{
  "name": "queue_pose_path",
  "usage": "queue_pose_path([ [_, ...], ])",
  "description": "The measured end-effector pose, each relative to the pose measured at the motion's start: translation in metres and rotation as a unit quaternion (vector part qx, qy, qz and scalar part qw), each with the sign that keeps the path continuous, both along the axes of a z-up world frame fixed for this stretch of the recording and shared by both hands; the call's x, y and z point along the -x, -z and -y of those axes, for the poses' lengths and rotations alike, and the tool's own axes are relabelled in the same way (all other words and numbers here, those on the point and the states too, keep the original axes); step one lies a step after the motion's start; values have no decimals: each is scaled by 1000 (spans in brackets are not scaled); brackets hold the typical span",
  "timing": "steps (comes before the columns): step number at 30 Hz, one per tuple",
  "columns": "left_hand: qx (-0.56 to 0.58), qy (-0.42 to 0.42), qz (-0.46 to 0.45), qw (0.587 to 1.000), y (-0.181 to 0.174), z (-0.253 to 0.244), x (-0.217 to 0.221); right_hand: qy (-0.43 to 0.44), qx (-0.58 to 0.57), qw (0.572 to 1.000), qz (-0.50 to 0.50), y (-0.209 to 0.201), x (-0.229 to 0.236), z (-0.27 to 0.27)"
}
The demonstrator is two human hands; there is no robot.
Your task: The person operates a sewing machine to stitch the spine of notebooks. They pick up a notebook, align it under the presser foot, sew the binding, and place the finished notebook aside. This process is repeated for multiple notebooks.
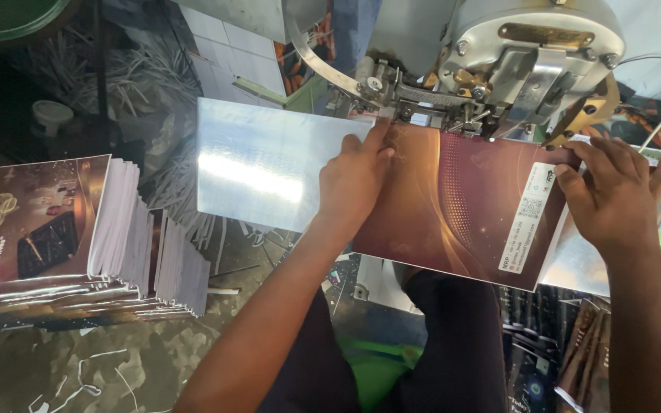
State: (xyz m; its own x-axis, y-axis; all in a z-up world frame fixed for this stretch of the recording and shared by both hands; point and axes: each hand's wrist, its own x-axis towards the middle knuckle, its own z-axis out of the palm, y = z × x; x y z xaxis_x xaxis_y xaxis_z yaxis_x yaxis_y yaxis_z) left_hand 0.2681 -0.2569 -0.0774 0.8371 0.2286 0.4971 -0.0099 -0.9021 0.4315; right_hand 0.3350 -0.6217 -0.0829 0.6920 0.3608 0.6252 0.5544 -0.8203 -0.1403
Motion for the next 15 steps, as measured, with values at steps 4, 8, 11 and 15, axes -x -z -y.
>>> queue_pose_path([
  [4, 2, 10, 15, 1000, 1, -1, 1, 2, 2, 1000, 0, -3, 1, -2],
  [8, 7, 18, 25, 1000, 3, -1, 3, -4, -1, 1000, -4, -5, 4, -4],
  [11, 24, 11, 44, 999, 4, 6, 6, -2, -2, 1000, -5, -9, 6, -6],
  [15, 19, 8, 53, 998, 8, 13, 8, -3, -14, 1000, -7, -10, 7, -7],
])
